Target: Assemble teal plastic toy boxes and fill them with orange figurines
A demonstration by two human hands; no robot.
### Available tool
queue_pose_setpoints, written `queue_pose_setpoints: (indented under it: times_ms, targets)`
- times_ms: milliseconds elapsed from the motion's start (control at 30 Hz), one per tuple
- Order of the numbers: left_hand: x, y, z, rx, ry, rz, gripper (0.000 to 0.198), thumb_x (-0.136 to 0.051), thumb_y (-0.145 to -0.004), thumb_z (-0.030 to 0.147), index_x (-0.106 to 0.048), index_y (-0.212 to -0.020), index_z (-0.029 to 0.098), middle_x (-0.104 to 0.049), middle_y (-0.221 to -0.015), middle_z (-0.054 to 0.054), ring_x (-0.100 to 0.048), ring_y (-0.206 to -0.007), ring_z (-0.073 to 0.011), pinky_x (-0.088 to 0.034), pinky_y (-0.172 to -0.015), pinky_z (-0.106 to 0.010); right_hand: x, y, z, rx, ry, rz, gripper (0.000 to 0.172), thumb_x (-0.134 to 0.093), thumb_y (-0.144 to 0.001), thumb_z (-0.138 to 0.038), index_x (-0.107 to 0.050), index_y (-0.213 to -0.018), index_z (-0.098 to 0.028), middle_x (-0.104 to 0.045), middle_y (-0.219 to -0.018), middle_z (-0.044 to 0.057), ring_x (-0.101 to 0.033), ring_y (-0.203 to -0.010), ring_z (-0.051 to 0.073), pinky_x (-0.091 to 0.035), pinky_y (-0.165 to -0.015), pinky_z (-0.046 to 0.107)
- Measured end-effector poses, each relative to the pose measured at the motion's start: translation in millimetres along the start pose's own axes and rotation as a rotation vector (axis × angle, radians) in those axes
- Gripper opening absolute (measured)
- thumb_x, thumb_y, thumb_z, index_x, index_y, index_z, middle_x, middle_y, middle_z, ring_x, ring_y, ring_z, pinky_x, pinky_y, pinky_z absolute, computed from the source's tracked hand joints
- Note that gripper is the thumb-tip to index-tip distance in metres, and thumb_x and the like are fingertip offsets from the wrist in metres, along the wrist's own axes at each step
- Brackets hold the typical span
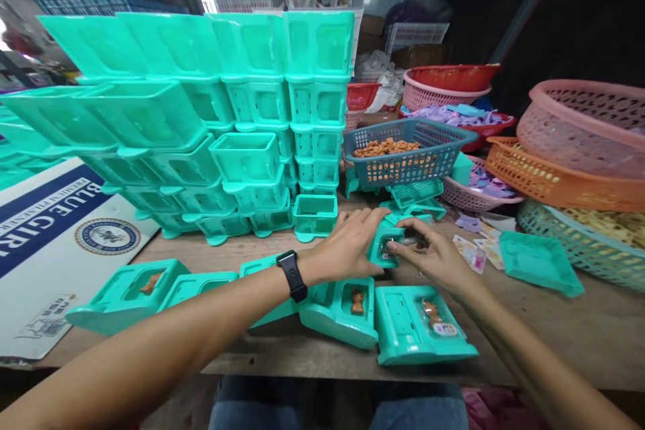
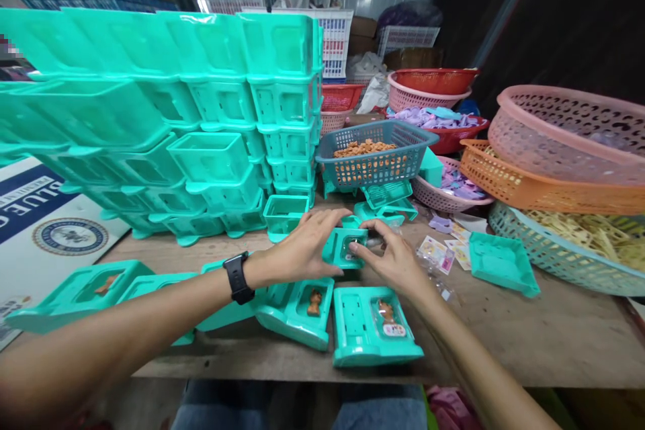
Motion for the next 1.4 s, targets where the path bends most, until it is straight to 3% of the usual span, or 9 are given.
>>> queue_pose_setpoints:
  times_ms: [233,400,567,767,933,1067,1233,1300,1400]
  targets:
    - [-0.5,-6,-21,0.076,0.003,0.006,0.060,-0.068,-0.076,0.000,-0.056,-0.133,0.018,-0.072,-0.123,-0.011,-0.067,-0.120,-0.0298,-0.050,-0.105,-0.044,4,5,6,0.112,0.035,0.026,0.037,-0.069,-0.086,-0.056,-0.070,-0.106,-0.025,-0.078,-0.100,0.006,-0.075,-0.080,0.023,-0.060,-0.071,0.034]
    - [-3.4,-9,-27,0.124,-0.002,-0.033,0.032,-0.066,-0.080,0.004,-0.072,-0.109,0.015,-0.077,-0.109,-0.010,-0.072,-0.102,-0.0287,-0.056,-0.088,-0.036,15,2,5,0.115,0.061,0.020,0.035,-0.064,-0.089,-0.056,-0.071,-0.103,-0.025,-0.079,-0.103,0.008,-0.076,-0.095,0.028,-0.061,-0.080,0.039]
    - [-0.9,-14,-25,0.144,0.028,-0.081,0.023,-0.062,-0.074,-0.001,-0.077,-0.082,0.014,-0.076,-0.080,-0.006,-0.071,-0.078,-0.0237,-0.052,-0.073,-0.030,38,8,12,0.084,0.175,0.031,0.035,-0.060,-0.091,-0.052,-0.075,-0.105,-0.023,-0.080,-0.111,0.010,-0.075,-0.103,0.032,-0.060,-0.082,0.042]
    - [17.1,-35,-32,0.203,0.189,-0.030,0.022,-0.063,-0.081,0.008,-0.080,-0.094,0.012,-0.080,-0.088,-0.007,-0.071,-0.081,-0.0215,-0.053,-0.071,-0.027,58,23,42,0.044,0.397,-0.109,0.039,-0.057,-0.091,-0.049,-0.079,-0.107,-0.021,-0.081,-0.115,0.014,-0.075,-0.109,0.035,-0.057,-0.096,0.049]
    - [0.2,-51,-53,0.281,0.313,-0.096,0.018,-0.067,-0.078,0.013,-0.081,-0.089,0.010,-0.079,-0.079,-0.005,-0.070,-0.072,-0.0169,-0.054,-0.063,-0.021,45,28,60,0.046,0.491,-0.235,0.046,-0.076,-0.075,-0.039,-0.077,-0.119,-0.025,-0.075,-0.132,0.013,-0.067,-0.125,0.040,-0.047,-0.109,0.059]
    - [-11.2,-54,-64,0.334,0.292,-0.059,0.020,-0.066,-0.079,0.011,-0.081,-0.093,0.010,-0.080,-0.082,-0.006,-0.073,-0.078,-0.0192,-0.058,-0.070,-0.024,38,22,66,0.037,0.530,-0.247,0.043,-0.075,-0.072,-0.025,-0.079,-0.115,-0.025,-0.077,-0.126,0.015,-0.066,-0.124,0.045,-0.039,-0.110,0.070]
    - [13.2,-31,-38,0.281,0.196,0.083,0.035,-0.065,-0.082,0.006,-0.076,-0.114,0.013,-0.079,-0.115,-0.011,-0.071,-0.110,-0.0280,-0.056,-0.099,-0.039,51,22,54,0.048,0.475,-0.172,0.039,-0.078,-0.072,-0.039,-0.080,-0.107,-0.022,-0.078,-0.121,0.017,-0.066,-0.121,0.047,-0.041,-0.108,0.072]
    - [25.9,-18,-15,0.207,0.180,0.115,0.037,-0.064,-0.085,0.005,-0.073,-0.119,0.016,-0.075,-0.126,-0.010,-0.067,-0.120,-0.0267,-0.052,-0.107,-0.040,59,25,35,0.048,0.417,-0.124,0.047,-0.072,-0.081,-0.052,-0.079,-0.116,-0.021,-0.077,-0.125,0.017,-0.069,-0.120,0.042,-0.049,-0.105,0.063]
    - [36.9,0,25,0.001,0.192,0.146,0.031,-0.066,-0.093,0.015,-0.071,-0.123,0.018,-0.072,-0.125,-0.010,-0.066,-0.119,-0.0240,-0.052,-0.106,-0.037,59,32,-6,-0.046,0.138,-0.145,0.055,-0.066,-0.086,-0.066,-0.079,-0.118,-0.024,-0.078,-0.125,0.013,-0.070,-0.119,0.036,-0.057,-0.100,0.050]
Point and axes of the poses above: each hand's wrist, its own y-axis away from the middle knuckle, its own x-axis out of the back of the hand, z = x × y, the point moved 6 cm from there along -y, towards the middle knuckle
